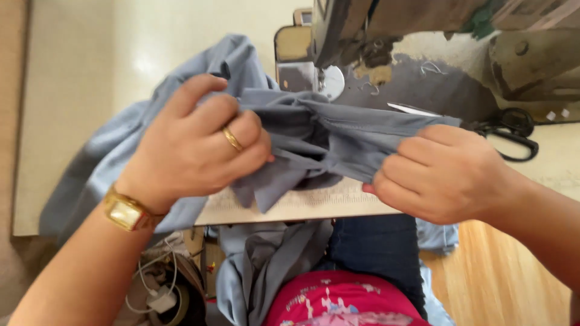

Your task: Trimming excess fabric and threads from a blue garment using a small blade and scissors at a sewing station.

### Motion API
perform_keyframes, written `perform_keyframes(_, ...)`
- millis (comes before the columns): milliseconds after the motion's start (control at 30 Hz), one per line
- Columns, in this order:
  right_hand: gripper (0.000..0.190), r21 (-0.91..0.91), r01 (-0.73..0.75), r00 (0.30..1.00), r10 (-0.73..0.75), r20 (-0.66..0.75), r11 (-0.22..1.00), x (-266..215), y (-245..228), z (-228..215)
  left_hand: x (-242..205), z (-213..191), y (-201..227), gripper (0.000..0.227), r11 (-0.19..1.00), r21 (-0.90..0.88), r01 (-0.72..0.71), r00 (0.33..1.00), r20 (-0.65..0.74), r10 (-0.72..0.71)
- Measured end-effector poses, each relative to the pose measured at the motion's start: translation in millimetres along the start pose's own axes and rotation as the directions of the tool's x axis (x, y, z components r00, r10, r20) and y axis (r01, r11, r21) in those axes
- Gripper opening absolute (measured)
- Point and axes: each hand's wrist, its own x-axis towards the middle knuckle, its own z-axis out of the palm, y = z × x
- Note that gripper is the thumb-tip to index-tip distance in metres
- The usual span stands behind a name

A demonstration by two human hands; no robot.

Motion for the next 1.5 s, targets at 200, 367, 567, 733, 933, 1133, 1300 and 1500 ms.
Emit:
perform_keyframes(200,0.042,-0.09,-0.146,0.989,0.146,-0.005,0.985,-0.7,1.2,1.6,2.9,13.0,2.2,0.019,0.973,-0.146,0.18,0.982,0.089,-0.169)
perform_keyframes(367,0.032,-0.041,-0.243,0.97,0.242,-0.018,0.969,6.5,5.4,5.2,24.0,10.9,18.9,0.027,0.827,-0.43,0.362,0.932,0.188,-0.31)
perform_keyframes(567,0.026,-0.032,-0.344,0.928,0.335,-0.163,0.938,3.8,10.7,10.2,37.6,10.2,34.2,0.013,0.693,-0.562,0.452,0.892,0.283,-0.352)
perform_keyframes(733,0.022,-0.131,-0.401,0.803,0.279,-0.526,0.907,-15.0,-10.3,28.3,34.5,-13.2,16.1,0.008,0.198,-0.77,0.607,0.753,0.477,-0.454)
perform_keyframes(933,0.067,0.277,-0.645,0.683,0.7,-0.21,0.712,16.0,-52.2,55.9,19.1,-32.6,22.9,0.019,0.018,-0.825,0.564,0.683,0.455,-0.571)
perform_keyframes(1133,0.012,0.443,-0.516,0.675,0.667,-0.317,0.733,27.3,-44.2,43.4,-10.5,-52.6,-6.5,0.015,-0.362,-0.787,0.499,0.239,0.527,-0.816)
perform_keyframes(1300,0.03,0.406,-0.534,0.716,0.652,-0.249,0.742,41.6,-37.6,41.8,-30.2,-30.2,-42.4,0.005,-0.371,-0.628,0.684,0.031,0.533,-0.846)
perform_keyframes(1500,0.021,0.371,-0.53,0.787,0.605,-0.12,0.763,49.1,-43.4,46.1,-88.9,-11.2,-62.6,0.014,-0.265,-0.523,0.81,-0.045,0.395,-0.918)
